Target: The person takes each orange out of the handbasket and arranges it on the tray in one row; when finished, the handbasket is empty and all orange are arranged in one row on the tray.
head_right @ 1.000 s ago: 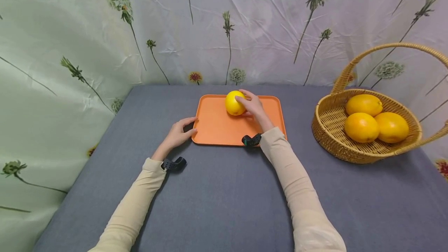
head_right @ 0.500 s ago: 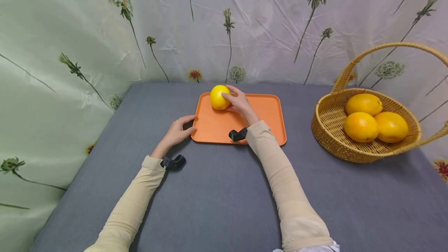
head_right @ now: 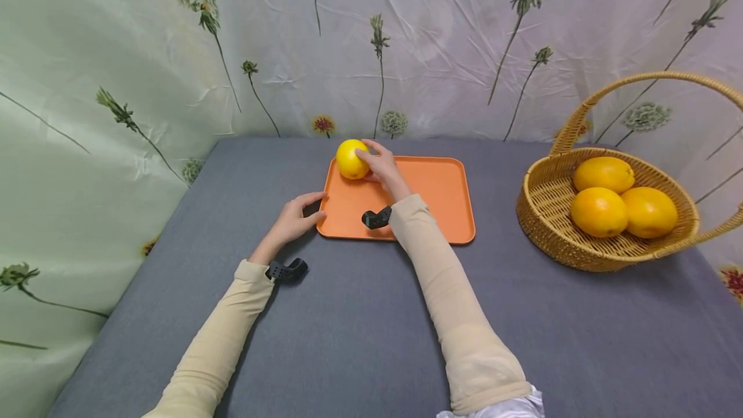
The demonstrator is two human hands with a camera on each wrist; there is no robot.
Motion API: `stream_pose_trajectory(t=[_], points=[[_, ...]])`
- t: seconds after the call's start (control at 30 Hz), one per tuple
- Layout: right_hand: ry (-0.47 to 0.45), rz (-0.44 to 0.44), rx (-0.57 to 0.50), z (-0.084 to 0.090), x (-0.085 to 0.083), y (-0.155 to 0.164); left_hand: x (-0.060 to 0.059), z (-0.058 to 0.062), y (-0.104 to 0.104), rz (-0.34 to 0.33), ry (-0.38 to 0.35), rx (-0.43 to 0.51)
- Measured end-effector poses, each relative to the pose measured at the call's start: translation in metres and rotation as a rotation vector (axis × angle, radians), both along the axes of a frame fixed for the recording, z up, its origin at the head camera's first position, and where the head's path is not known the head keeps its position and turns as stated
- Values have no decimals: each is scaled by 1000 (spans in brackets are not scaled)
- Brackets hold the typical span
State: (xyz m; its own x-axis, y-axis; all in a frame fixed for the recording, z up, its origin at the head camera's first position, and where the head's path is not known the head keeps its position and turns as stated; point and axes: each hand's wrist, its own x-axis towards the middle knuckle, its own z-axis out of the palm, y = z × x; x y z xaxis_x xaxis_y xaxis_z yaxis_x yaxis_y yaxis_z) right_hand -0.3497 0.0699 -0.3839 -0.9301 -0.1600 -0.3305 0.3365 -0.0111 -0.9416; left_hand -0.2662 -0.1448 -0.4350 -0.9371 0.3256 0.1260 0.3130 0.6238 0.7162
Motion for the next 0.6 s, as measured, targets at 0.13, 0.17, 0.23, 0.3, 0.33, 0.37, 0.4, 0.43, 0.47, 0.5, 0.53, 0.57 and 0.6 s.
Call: stream_pose_trajectory(t=[0.13, 0.17, 0.23, 0.3, 0.33, 0.37, 0.4, 0.43, 0.47, 0.5, 0.53, 0.57, 0.6], points=[[1, -22, -24, -1, 1, -8, 0, 0, -1, 4, -3, 2], [1, -28, -27, -1, 1, -10, 0, 0, -1, 6, -4, 3], [6, -39, -27, -1, 3, -13, 0, 0, -1, 10, -8, 0], [15, -49, -9, 0, 4, -15, 0, 0, -1, 12, -15, -4], [21, -54, 3, 0, 5, -17, 0, 0, -1, 13, -18, -6], [23, -59, 8, 0, 5, -18, 0, 0, -1, 14, -20, -6], [27, -64, 20, 1, 6, -19, 0, 0, -1, 15, -21, -3], [30, -71, 30, 1, 6, -20, -1, 0, 0, 16, -20, -3], [31, -76, 45, 1, 6, -21, -1, 0, 0, 18, -20, -3], [31, -83, 56, 1, 6, -22, -1, -1, 0, 20, -21, -3], [29, -90, 66, 1, 6, -23, -1, -1, 0, 21, -21, -3], [24, -97, 75, 0, 6, -24, -1, -1, 0, 21, -21, -2], [23, -105, 83, 0, 6, -25, -1, -1, 1, 21, -21, -2]])
